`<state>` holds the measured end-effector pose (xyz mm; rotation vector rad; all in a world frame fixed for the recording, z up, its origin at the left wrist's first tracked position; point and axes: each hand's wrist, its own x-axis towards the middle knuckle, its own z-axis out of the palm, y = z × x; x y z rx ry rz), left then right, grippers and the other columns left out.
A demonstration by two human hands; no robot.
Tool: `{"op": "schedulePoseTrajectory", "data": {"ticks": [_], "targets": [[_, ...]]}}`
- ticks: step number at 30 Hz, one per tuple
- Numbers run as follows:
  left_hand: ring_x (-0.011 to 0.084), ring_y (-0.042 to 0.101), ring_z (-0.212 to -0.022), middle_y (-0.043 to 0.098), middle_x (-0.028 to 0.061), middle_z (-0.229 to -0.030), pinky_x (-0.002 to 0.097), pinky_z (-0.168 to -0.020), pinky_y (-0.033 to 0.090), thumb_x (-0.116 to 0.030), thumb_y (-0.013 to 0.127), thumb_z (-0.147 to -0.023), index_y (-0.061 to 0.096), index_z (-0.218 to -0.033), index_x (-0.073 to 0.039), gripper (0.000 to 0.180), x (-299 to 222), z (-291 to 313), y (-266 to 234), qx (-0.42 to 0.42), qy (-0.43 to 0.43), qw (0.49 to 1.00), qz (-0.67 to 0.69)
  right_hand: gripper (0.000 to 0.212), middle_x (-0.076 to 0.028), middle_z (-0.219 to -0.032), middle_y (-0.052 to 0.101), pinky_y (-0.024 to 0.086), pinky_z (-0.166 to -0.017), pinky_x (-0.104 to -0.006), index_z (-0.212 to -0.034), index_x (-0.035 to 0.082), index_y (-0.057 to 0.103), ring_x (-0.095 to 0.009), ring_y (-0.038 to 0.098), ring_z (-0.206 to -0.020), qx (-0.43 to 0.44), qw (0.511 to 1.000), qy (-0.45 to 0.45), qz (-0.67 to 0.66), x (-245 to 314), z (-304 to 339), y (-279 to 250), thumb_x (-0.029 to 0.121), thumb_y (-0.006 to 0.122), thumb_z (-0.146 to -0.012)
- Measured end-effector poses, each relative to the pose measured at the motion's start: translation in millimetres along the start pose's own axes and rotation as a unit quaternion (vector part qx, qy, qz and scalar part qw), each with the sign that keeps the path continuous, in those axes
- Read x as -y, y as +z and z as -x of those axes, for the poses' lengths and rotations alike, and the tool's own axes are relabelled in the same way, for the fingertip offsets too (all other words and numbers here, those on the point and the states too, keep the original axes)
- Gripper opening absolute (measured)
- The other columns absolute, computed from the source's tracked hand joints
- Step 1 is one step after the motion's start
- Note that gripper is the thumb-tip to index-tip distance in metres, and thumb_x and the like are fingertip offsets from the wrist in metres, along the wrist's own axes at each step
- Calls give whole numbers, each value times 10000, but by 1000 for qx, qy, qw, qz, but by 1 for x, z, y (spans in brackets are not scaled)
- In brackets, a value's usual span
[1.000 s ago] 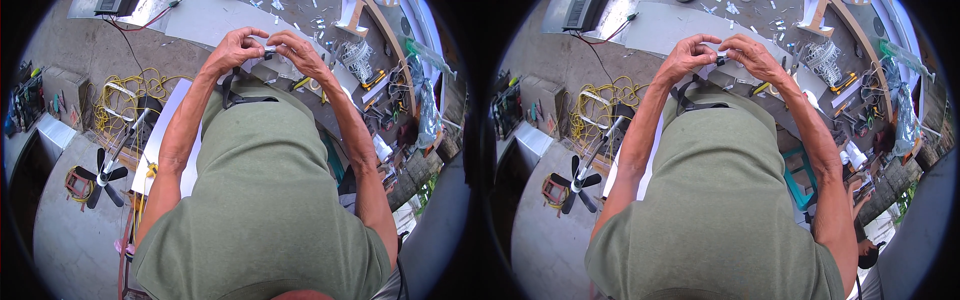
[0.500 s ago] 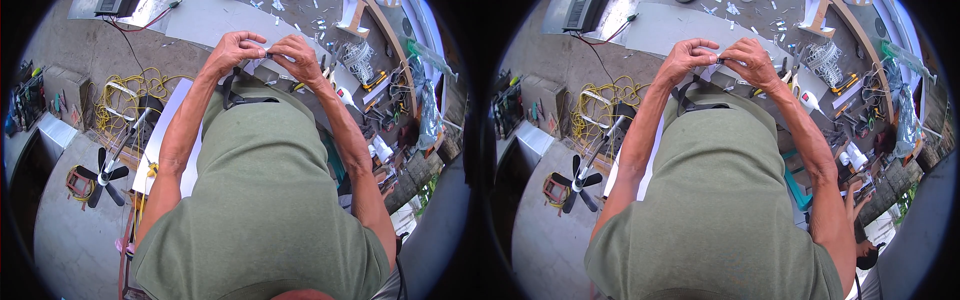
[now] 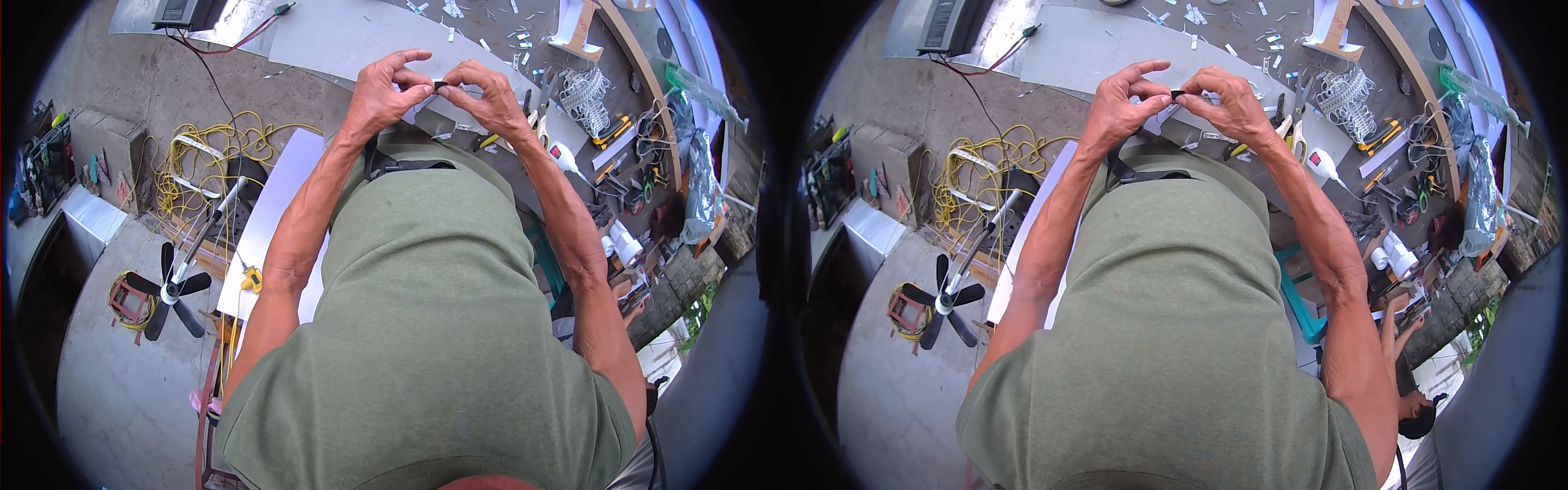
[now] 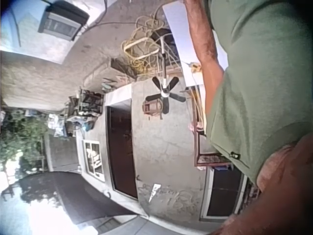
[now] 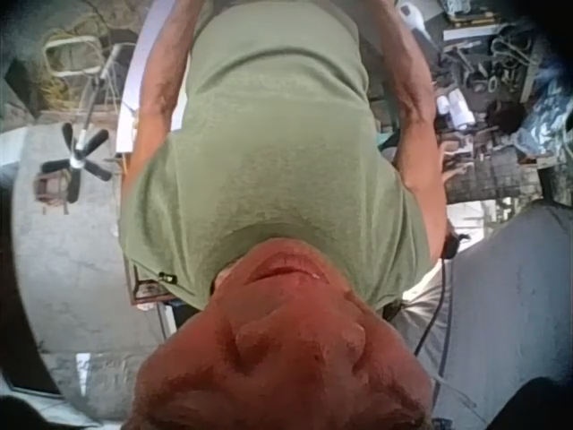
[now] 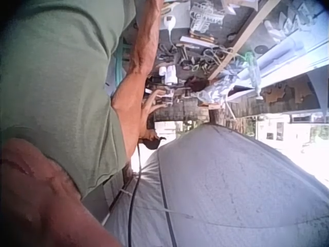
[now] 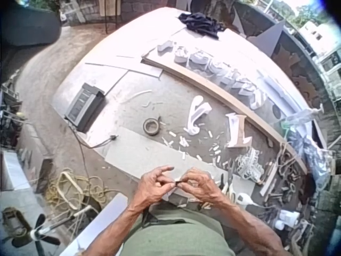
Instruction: Assembling LED channel letters by applying black tape and attaching wiring components on a metal workspace.
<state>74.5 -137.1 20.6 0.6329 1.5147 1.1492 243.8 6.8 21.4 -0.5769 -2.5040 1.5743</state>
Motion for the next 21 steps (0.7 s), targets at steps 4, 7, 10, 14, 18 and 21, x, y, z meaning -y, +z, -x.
{"op": "schedulePoseTrajectory", "data": {"ticks": [4, 7, 10, 14, 18, 21], "targets": [[88, 709, -816, 771, 33, -875, 271, -822, 540, -81, 749, -816, 631, -1321, -60, 519, -1, 7, 10, -50, 66, 993, -82, 285, -91, -885, 696, 497, -760, -365, -970, 15, 710, -207, 639, -840, 59, 989, 126, -50, 1, -2, -6, 286, 738, -887], [95, 718, -816, 772, 38, -877, 282, -817, 549, -77, 745, -811, 631, -1325, -70, 526, 1, 10, 15, -73, 89, 988, -106, 311, -98, -887, 687, 482, -735, -365, -981, 9, 694, -207, 622, -819, 81, 984, 146, -63, 1, -2, -6, 307, 720, -896], [105, 725, -818, 774, 47, -879, 291, -811, 557, -78, 746, -809, 632, -1325, -70, 528, 3, 10, 17, -84, 105, 984, -115, 293, -102, -881, 675, 471, -704, -367, -977, 5, 678, -210, 605, -788, 74, 985, 147, -53, 5, 0, -5, 287, 707, -903], [114, 730, -821, 776, 57, -876, 301, -807, 563, -105, 780, -806, 638, -1318, -71, 533, 2, 8, 15, -68, 96, 986, -121, 266, -60, -830, 651, 444, -617, -340, -951, 13, 649, -178, 594, -767, 12, 995, 101, -12, 2, 6, 4, 272, 700, -923], [116, 729, -822, 776, 62, -876, 301, -799, 564, -141, 807, -805, 648, -1307, -73, 531, 0, 6, 14, -50, 77, 991, -98, 243, -68, -820, 660, 447, -620, -347, -938, 11, 645, -195, 607, -768, -15, 994, 105, 4, 2, 11, 8, 246, 702, -921], [114, 723, -804, 775, 57, -867, 299, -796, 560, -168, 815, -814, 652, -1296, -57, 521, -3, 3, 15, -44, 94, 988, -112, 238, -121, -867, 667, 486, -666, -377, -950, 0, 651, -245, 623, -754, -28, 994, 106, 29, 4, 13, 8, 224, 716, -904]]}}
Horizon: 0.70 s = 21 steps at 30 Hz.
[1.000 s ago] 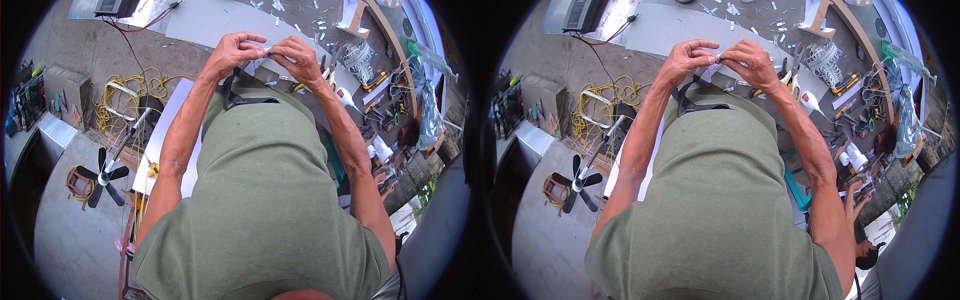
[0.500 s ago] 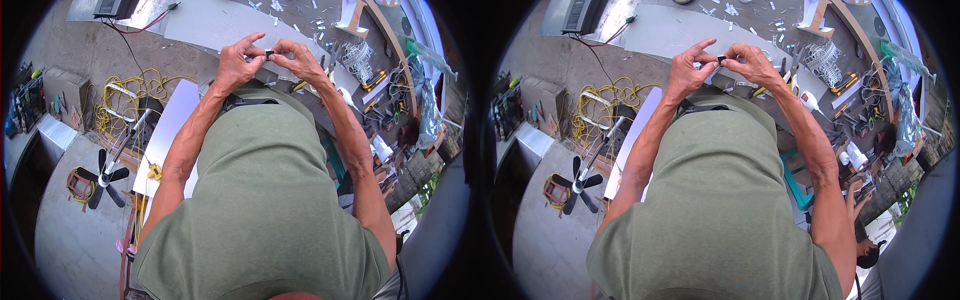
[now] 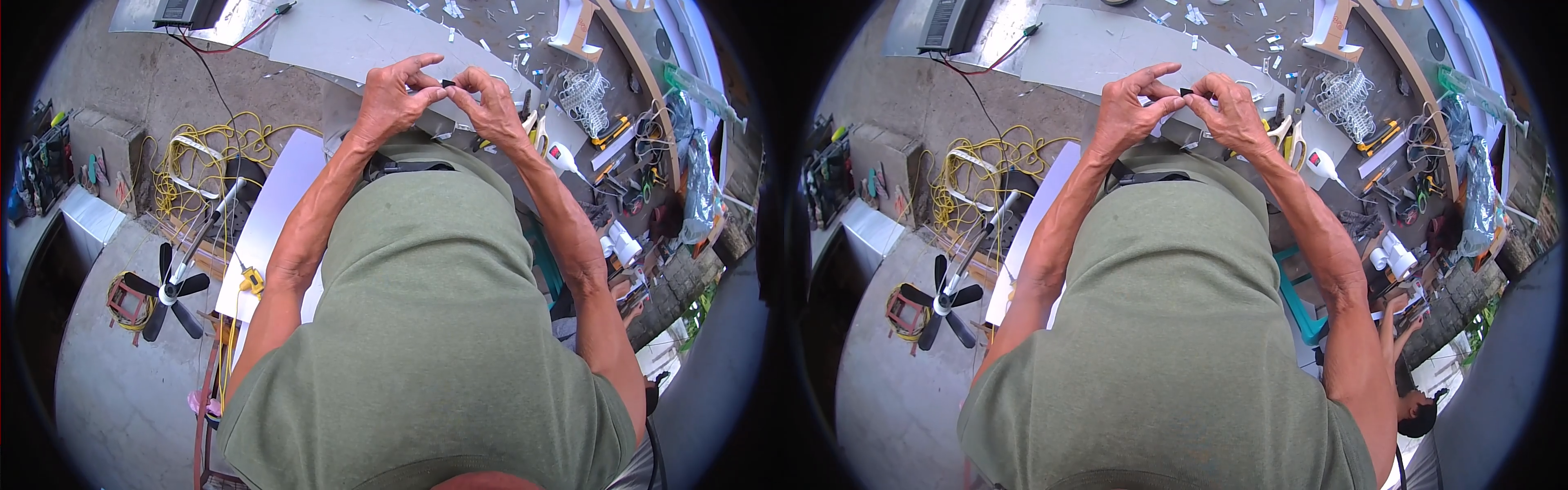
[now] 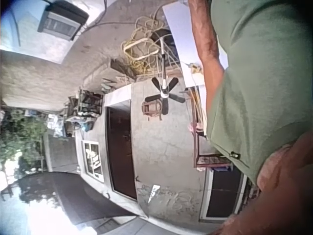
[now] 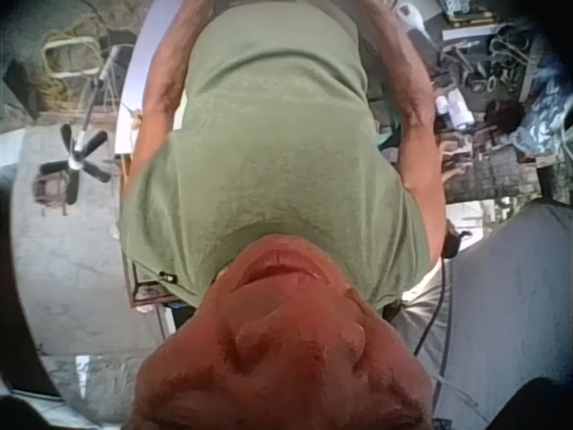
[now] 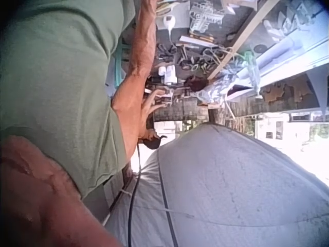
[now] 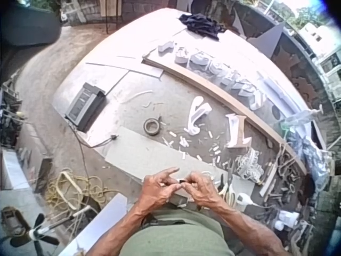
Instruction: Assembling LED channel letters by applying black tape and attaching wiring components on a metal workspace.
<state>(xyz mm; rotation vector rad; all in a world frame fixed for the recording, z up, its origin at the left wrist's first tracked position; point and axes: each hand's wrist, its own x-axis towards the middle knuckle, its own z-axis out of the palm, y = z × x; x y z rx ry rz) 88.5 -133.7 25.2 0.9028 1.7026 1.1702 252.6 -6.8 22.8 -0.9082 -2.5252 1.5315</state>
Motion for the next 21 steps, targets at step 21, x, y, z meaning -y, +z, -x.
{"op": "schedulePoseTrajectory", "data": {"ticks": [21], "targets": [[149, 704, -876, 761, 106, -897, 323, -923, 503, -82, 805, -784, 559, -1343, 66, 629, 5, -16, -13, 54, -176, 965, 189, 158, -69, -923, 690, 535, -721, -351, -978, 74, 694, -237, 650, -862, -112, 978, -169, 46, 9, 0, 4, 67, 760, -835]]}}
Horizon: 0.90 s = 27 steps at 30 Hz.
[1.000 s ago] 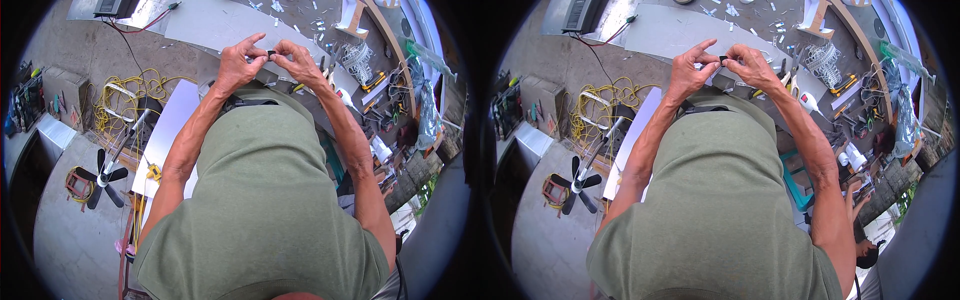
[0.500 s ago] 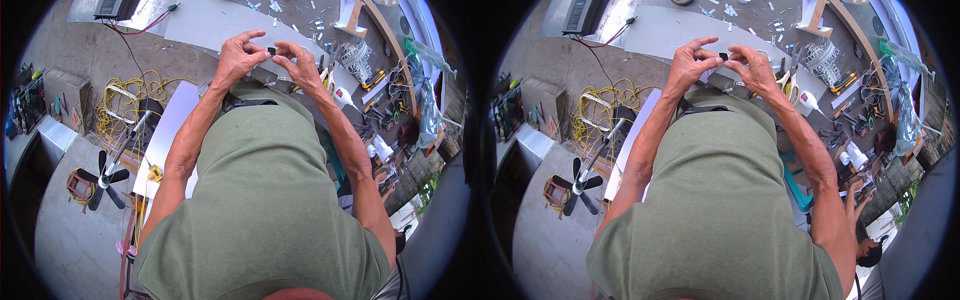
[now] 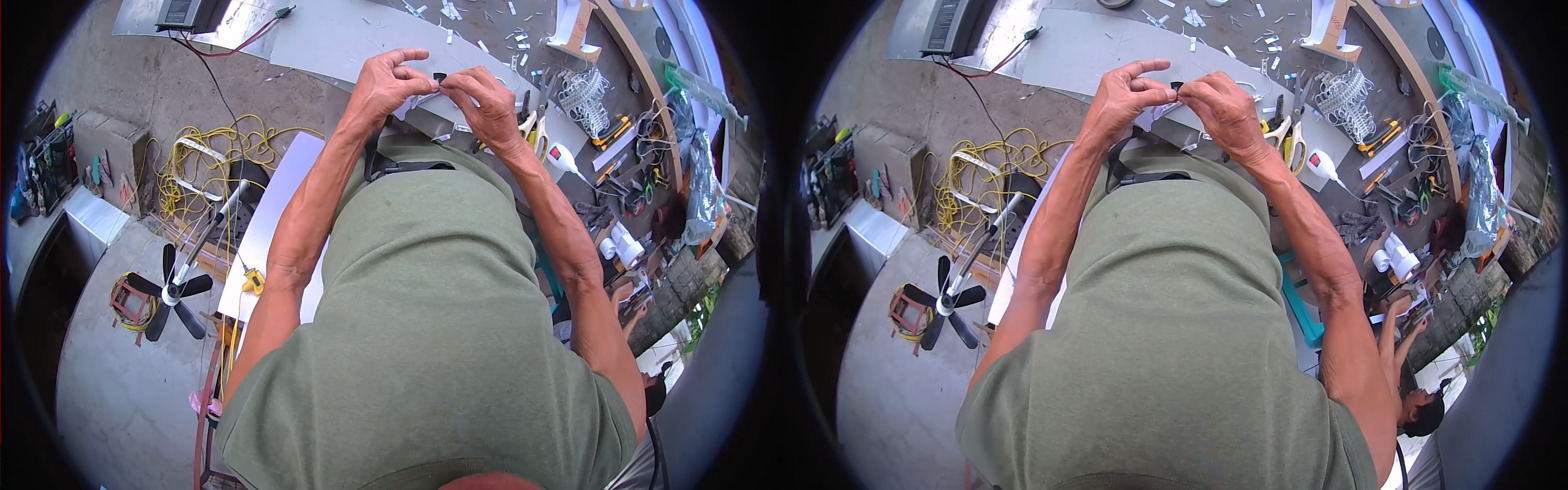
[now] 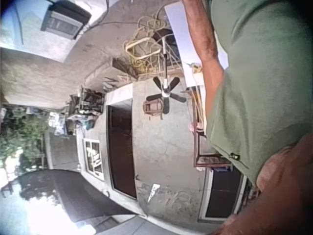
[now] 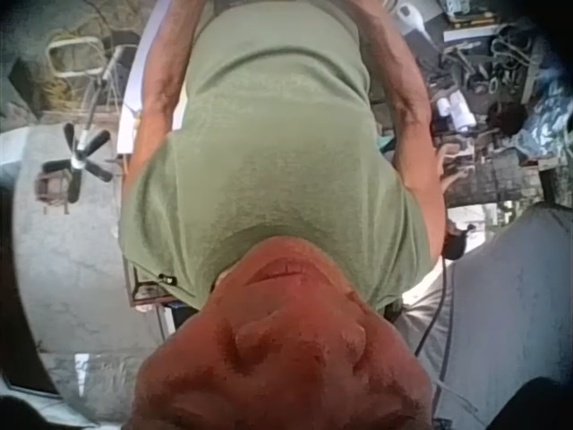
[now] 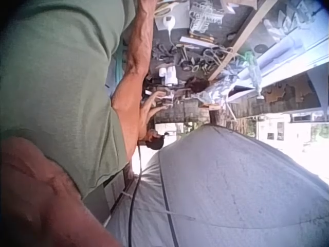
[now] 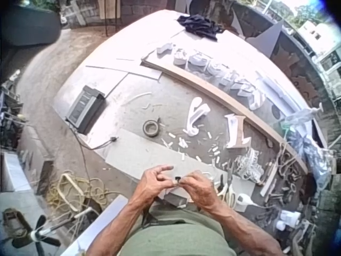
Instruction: Assembling LED channel letters by applying black tape and attaching wiring components on a metal workspace.
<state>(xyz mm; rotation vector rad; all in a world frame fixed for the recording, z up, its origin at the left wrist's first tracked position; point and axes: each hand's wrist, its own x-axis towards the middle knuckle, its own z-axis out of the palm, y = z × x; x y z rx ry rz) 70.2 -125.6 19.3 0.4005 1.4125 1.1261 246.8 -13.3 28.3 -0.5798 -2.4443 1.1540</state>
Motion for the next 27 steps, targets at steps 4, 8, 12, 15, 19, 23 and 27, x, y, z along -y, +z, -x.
{"op": "schedulePoseTrajectory", "data": {"ticks": [4, 8, 12, 15, 19, 23, 27], "targets": [[148, 701, -876, 760, 101, -914, 335, -938, 500, -117, 833, -782, 557, -1350, 56, 655, 1, 1, -4, 6, -6, 1000, 0, 153, -62, -882, 683, 534, -685, -349, -975, 80, 707, -228, 649, -819, -2, 1000, -20, 22, -2, -1, 1, 69, 763, -832], [145, 705, -864, 759, 97, -929, 316, -874, 543, -164, 855, -782, 549, -1361, 51, 689, 1, 5, -1, 2, 20, 999, -44, 159, -65, -860, 674, 528, -668, -354, -976, 81, 713, -232, 643, -792, -4, 999, -21, 26, -4, 1, 0, 62, 764, -826], [142, 716, -857, 765, 94, -917, 305, -817, 568, -161, 855, -774, 565, -1348, 41, 674, -5, 8, 5, -31, 56, 992, -113, 165, -69, -850, 666, 524, -659, -356, -974, 76, 714, -236, 640, -778, -6, 999, -26, 41, -5, 0, 2, 57, 763, -818], [142, 730, -840, 772, 89, -895, 308, -798, 574, -145, 850, -767, 598, -1321, 16, 630, -7, 11, 10, -69, 82, 978, -179, 175, -72, -832, 644, 520, -649, -360, -973, 70, 716, -237, 631, -762, -1, 998, -32, 47, -2, -1, 2, 45, 760, -805], [139, 740, -800, 775, 80, -872, 301, -776, 576, -130, 842, -757, 637, -1281, -19, 573, -5, 13, 15, -103, 142, 958, -228, 126, -83, -835, 595, 508, -669, -382, -943, 46, 680, -261, 609, -786, 36, 997, -28, 58, 1, -4, 1, 52, 724, -825], [150, 738, -768, 768, 76, -836, 302, -724, 573, -83, 816, -753, 651, -1272, -54, 545, 3, 13, 18, -125, 207, 934, -262, 103, -104, -869, 550, 493, -719, -406, -930, 27, 614, -296, 581, -845, 84, 993, -10, 78, 3, -5, 3, 76, 678, -866], [163, 705, -747, 759, 70, -818, 318, -698, 552, -73, 798, -762, 705, -1202, -91, 450, 8, 10, 17, -124, 253, 910, -305, 106, -113, -889, 539, 490, -741, -418, -941, 27, 599, -302, 571, -865, 97, 993, 27, 54, -2, -1, 5, 80, 668, -880]]}}
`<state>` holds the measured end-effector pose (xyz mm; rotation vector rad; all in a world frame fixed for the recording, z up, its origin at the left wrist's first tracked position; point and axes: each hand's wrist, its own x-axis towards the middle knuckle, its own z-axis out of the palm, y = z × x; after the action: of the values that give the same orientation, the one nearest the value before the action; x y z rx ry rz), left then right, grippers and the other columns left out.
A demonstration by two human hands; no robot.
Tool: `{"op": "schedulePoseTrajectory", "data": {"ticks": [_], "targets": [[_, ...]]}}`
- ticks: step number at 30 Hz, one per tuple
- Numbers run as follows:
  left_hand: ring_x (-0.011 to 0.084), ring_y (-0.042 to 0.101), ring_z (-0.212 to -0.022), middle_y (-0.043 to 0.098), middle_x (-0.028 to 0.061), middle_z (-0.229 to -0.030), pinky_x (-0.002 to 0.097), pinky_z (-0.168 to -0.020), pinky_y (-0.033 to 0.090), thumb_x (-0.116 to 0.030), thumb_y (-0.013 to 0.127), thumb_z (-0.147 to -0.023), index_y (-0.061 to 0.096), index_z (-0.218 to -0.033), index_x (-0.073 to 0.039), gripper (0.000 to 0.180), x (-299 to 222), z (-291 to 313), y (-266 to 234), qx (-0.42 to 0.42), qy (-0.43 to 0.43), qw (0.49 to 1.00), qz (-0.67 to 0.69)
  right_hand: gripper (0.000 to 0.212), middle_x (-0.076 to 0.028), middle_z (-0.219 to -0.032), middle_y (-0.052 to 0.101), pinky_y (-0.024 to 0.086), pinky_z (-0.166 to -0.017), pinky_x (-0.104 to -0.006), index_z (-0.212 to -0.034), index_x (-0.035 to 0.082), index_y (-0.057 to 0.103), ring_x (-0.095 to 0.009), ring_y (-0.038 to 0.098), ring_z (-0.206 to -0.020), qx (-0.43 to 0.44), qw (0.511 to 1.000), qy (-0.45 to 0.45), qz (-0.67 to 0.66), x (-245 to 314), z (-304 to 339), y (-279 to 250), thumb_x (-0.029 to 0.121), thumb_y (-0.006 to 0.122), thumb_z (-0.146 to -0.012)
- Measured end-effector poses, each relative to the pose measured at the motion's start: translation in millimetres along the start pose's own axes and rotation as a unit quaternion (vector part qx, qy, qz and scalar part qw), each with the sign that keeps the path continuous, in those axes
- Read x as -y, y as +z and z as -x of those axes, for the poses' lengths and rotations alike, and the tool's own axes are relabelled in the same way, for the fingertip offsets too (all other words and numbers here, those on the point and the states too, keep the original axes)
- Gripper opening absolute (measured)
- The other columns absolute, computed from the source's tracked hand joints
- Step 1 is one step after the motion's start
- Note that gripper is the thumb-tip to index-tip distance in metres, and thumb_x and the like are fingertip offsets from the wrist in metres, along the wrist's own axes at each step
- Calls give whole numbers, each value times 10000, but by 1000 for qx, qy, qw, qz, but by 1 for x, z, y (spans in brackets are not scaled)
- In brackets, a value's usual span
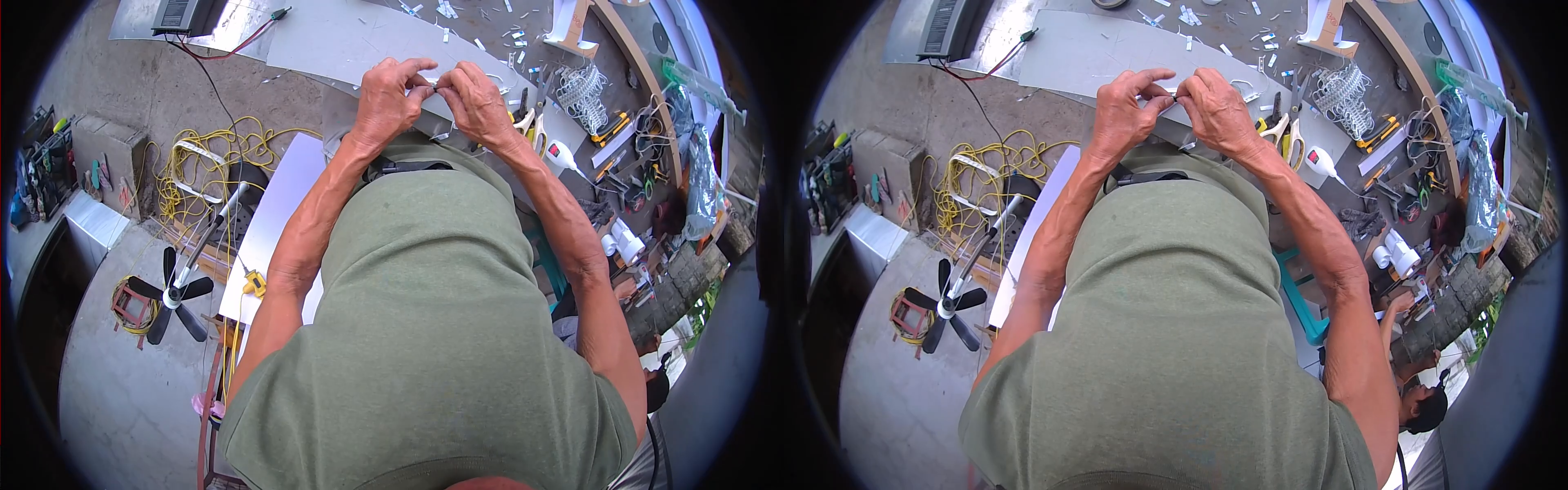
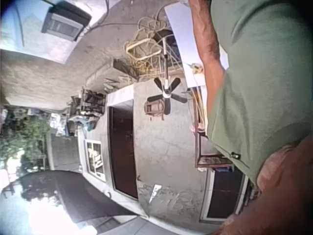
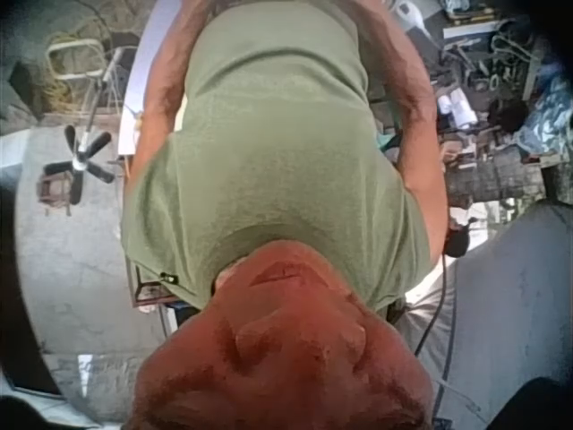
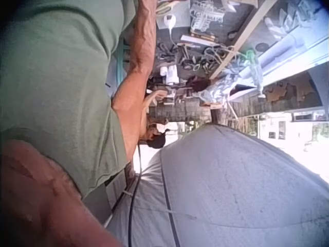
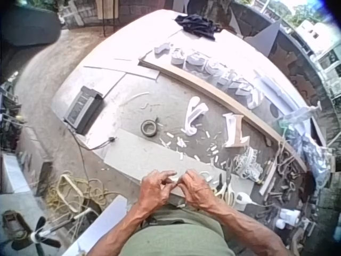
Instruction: Assembling LED channel letters by applying black tape and attaching wiring components on a metal workspace.
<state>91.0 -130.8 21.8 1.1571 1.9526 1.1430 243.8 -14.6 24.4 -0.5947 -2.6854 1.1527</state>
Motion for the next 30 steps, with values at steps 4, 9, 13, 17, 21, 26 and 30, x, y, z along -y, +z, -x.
{"op": "schedulePoseTrajectory", "data": {"ticks": [4, 9, 13, 17, 21, 26, 30], "targets": [[180, 647, -750, 754, 72, -831, 335, -708, 523, -130, 801, -781, 785, -1032, -114, 252, 2, -2, -3, 51, 8, 998, -37, 118, -110, -903, 545, 475, -779, -419, -948, 29, 601, -299, 564, -902, 4, 999, 22, 30, 1, 2, 0, 98, 675, -887], [194, 651, -762, 753, 91, -845, 337, -719, 523, -178, 800, -806, 802, -997, -113, 202, 0, -3, -3, 91, -46, 995, 0, 122, -93, -915, 568, 425, -829, -403, -952, 51, 607, -280, 560, -931, 25, 997, 24, 72, -4, 2, -6, 148, 667, -909], [213, 667, -781, 750, 117, -865, 347, -739, 532, -214, 780, -839, 797, -1007, -107, 200, -2, -8, -7, 128, -80, 988, 26, 126, -79, -930, 609, 386, -847, -393, -970, 75, 621, -262, 569, -936, 60, 995, 38, 65, -6, 3, -7, 194, 645, -935], [236, 678, -801, 745, 131, -863, 363, -742, 534, -225, 770, -846, 794, -1006, -96, 208, 1, -11, -7, 142, -51, 988, 16, 158, -87, -954, 630, 388, -858, -403, -1003, 69, 634, -269, 584, -964, 85, 994, 59, 38, -8, 3, -10, 218, 629, -950], [252, 677, -805, 734, 142, -853, 374, -738, 533, -223, 763, -845, 791, -1003, -87, 211, 3, -14, -10, 164, -30, 986, 2, 179, -95, -960, 640, 390, -882, -413, -1013, 65, 641, -281, 594, -985, 114, 990, 77, 13, -10, 1, -12, 233, 620, -958], [269, 651, -775, 699, 167, -879, 375, -729, 523, -277, 707, -870, 766, -1012, -56, 269, -1, -18, -11, 207, -60, 976, -8, 181, -132, -953, 676, 483, -808, -432, -1040, 17, 640, -322, 649, -907, 107, 989, 74, -64, -17, -2, -14, 147, 671, -918], [221, 617, -752, 679, 130, -863, 358, -694, 499, -298, 687, -890, 744, -1011, -22, 307, 15, -20, -11, 213, -69, 974, 20, 197, -152, -944, 681, 521, -769, -412, -1069, 6, 638, -320, 667, -875, 89, 983, 74, -143, -14, -2, -16, 83, 687, -895]]}}
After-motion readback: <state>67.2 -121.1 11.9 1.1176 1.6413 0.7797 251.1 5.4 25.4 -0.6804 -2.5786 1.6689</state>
